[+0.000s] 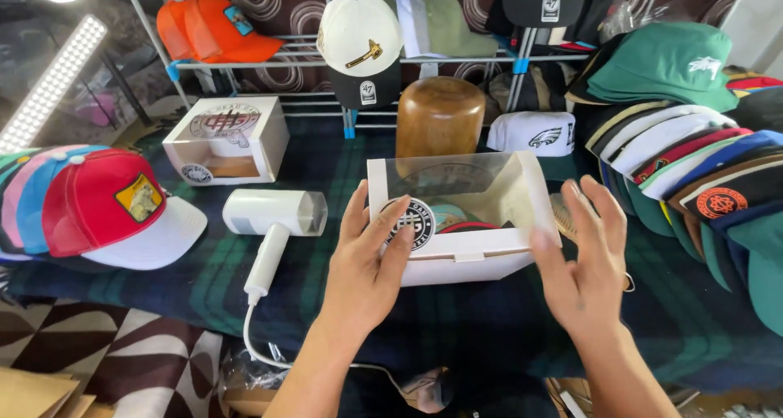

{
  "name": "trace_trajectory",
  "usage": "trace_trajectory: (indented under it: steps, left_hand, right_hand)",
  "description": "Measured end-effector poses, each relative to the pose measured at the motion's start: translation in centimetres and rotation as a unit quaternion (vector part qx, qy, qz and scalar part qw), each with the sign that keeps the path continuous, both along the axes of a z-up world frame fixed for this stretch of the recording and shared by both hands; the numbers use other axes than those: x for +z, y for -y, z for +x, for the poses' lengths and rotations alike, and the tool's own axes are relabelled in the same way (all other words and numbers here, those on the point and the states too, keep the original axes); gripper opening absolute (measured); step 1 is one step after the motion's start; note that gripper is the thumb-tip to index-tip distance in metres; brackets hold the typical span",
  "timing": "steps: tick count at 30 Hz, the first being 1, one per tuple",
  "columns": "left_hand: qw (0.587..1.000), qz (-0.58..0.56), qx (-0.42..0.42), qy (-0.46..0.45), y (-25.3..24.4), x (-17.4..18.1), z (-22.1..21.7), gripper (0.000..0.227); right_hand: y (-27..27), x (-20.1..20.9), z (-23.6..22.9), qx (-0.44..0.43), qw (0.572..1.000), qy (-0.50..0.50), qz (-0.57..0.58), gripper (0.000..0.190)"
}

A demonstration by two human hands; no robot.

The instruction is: Preparing a cardboard box and then brushing and heat-treating a trucker hat.

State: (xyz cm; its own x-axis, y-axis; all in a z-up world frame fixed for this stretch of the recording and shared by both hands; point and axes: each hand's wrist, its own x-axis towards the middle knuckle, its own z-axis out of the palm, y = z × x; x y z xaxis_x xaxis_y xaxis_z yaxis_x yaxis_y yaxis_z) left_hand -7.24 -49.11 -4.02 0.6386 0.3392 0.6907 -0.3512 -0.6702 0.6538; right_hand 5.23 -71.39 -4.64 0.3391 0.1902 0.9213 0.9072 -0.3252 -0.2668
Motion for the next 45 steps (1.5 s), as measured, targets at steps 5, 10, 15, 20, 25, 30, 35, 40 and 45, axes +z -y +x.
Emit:
trace_trajectory:
  steps: [5,10,15,20,25,30,35,40,45]
  left_hand:
    - [0.996,0.077,0.019,0.034,-1.6,-0.4,-0.2,0.036]
    - [0.994,0.101,0.039,0.032,-0.9,-0.8,-0.8,0.039]
    - [0.986,0.146,0.066,0.048,-0.5,-0.6,-0.8,0.043]
    - [0.99,0.102,0.084,-0.044,0.0,-0.2,-1.1,0.047]
    - [0.986,0.127,0.104,-0.024,0.4,0.5,-1.2,0.049]
    - [0.931,0.318,0.169,-0.052,0.2,1.9,-1.8,0.08]
    - [0.899,0.379,0.144,-0.163,-0.1,4.7,-1.4,0.081]
    - [0.87,0.417,0.071,-0.251,0.0,6.4,-0.4,0.09]
    - [0.81,0.563,0.122,-0.109,-0.3,5.2,-0.6,0.068]
  right_hand:
    - [-0.5,1.4,-1.3,-0.016,0.97,0.158,-0.187,0.037]
    - [-1.6,1.0,-1.8,0.006,0.973,0.165,-0.159,0.017]
    - [-2.3,-1.5,-3.2,0.016,0.981,0.177,-0.079,0.017]
    - [-2.3,-2.5,-3.6,0.0,0.979,0.187,-0.083,0.015]
    - [-2.6,-2.9,-4.6,-0.042,0.979,0.188,-0.062,0.013]
    - [-2.1,-3.5,-4.4,-0.023,0.985,0.155,-0.065,0.016]
    - [-2.1,-3.6,-4.5,-0.007,0.985,0.164,-0.061,0.019]
    - [-2.0,-3.8,-4.8,0.002,0.985,0.162,-0.056,0.019]
    - [-1.9,-3.4,-5.0,0.013,0.986,0.159,-0.053,0.016]
